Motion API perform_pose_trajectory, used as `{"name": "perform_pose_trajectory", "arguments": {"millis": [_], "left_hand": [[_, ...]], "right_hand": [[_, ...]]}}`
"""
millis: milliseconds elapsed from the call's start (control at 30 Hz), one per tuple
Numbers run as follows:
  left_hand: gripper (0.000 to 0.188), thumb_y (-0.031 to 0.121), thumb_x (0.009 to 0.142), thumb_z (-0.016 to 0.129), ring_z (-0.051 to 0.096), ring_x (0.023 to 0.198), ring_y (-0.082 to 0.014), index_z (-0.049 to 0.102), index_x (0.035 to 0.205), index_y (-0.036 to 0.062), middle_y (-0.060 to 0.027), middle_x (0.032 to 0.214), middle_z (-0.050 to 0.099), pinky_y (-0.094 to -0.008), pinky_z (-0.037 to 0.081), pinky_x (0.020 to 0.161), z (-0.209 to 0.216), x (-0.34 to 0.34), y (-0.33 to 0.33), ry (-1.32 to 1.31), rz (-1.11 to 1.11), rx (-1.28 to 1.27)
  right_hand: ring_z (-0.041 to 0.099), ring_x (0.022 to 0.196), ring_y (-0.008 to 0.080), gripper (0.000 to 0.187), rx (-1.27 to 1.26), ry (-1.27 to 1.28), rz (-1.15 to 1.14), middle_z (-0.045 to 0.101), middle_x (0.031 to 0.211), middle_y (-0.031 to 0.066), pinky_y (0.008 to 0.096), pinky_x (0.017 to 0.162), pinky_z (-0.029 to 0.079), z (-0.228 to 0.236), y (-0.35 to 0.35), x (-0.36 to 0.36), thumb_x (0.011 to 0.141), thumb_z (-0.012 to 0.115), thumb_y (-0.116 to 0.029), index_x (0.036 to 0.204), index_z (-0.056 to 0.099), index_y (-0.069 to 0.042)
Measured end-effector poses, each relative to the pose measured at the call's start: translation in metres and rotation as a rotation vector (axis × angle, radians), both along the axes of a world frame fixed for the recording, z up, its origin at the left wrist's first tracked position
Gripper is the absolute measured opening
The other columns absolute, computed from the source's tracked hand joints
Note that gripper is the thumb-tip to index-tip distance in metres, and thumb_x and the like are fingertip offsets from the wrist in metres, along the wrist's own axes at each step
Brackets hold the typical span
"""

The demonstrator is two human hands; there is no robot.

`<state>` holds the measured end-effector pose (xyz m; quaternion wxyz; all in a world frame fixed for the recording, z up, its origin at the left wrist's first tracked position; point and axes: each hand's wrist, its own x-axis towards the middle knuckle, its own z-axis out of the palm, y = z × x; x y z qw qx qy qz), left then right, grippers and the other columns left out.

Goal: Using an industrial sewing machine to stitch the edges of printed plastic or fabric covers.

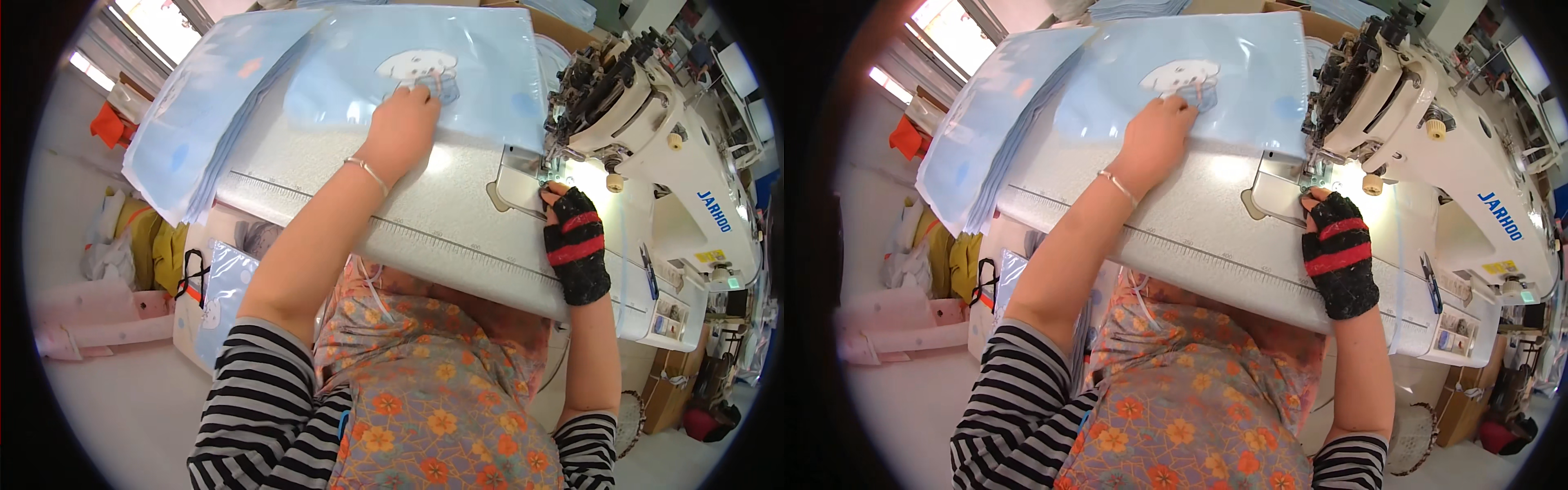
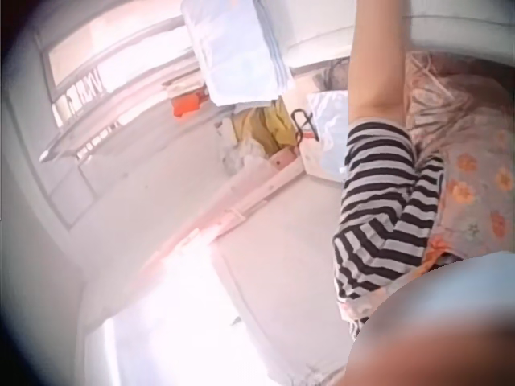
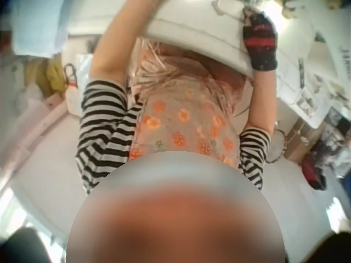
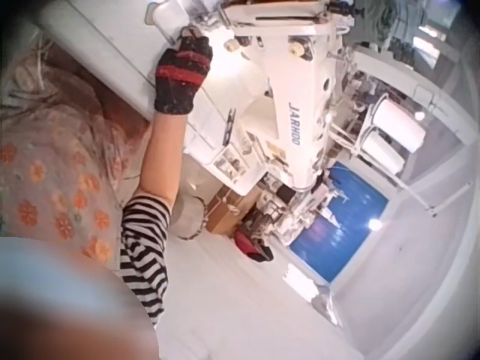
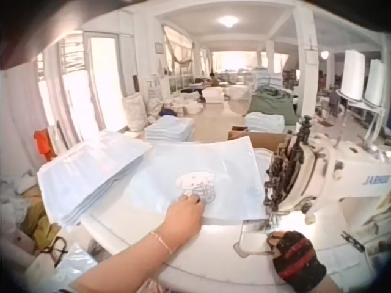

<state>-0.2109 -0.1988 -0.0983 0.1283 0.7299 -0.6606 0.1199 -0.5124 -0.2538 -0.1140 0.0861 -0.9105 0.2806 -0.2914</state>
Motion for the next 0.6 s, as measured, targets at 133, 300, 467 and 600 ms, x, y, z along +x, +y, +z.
{"name": "perform_pose_trajectory", "arguments": {"millis": [133, 300, 467, 600], "left_hand": [[0.036, 0.008, 0.084, 0.054, 0.062, 0.094, -0.0304, 0.059, 0.119, 0.0052, -0.0128, 0.110, 0.060, -0.0409, 0.054, 0.076, -0.015, -0.034, 0.123, 0.154, -0.226, 0.016], [0.051, 0.002, 0.072, 0.060, 0.065, 0.093, -0.0286, 0.061, 0.123, 0.0102, -0.0086, 0.115, 0.062, -0.0378, 0.055, 0.074, -0.057, -0.070, 0.314, 0.445, -0.078, 0.200], [0.042, -0.004, 0.070, 0.056, 0.064, 0.096, -0.0338, 0.067, 0.108, 0.0093, -0.0113, 0.113, 0.064, -0.0418, 0.053, 0.080, -0.140, -0.032, 0.441, 0.404, 0.619, 0.142], [0.040, -0.002, 0.071, 0.057, 0.065, 0.092, -0.0326, 0.067, 0.107, 0.0105, -0.0087, 0.113, 0.063, -0.0430, 0.054, 0.076, -0.172, 0.009, 0.498, 0.299, 0.824, 0.147]], "right_hand": [[0.063, 0.101, 0.0335, 0.018, 0.032, 0.063, 0.006, 0.067, 0.106, 0.0154, 0.0411, 0.091, 0.050, -0.012, -0.009, 0.000, 0.088, 0.054, -0.004, 0.099, 0.069, -0.005], [0.062, 0.104, 0.0246, 0.021, 0.163, -0.038, 0.055, 0.066, 0.112, 0.0095, 0.0333, 0.094, 0.047, -0.026, -0.029, -0.022, 0.092, 0.052, -0.002, 0.108, 0.066, -0.003], [0.058, 0.114, 0.0261, 0.027, -0.012, 0.081, 0.120, 0.063, 0.122, 0.0131, 0.0359, 0.100, 0.044, -0.055, -0.075, -0.044, 0.092, 0.051, 0.002, 0.115, 0.064, -0.003], [0.058, 0.114, 0.0276, 0.028, 0.055, 0.064, 0.093, 0.062, 0.124, 0.0133, 0.0360, 0.101, 0.044, -0.048, -0.059, -0.039, 0.091, 0.053, 0.000, 0.116, 0.064, -0.004]]}}
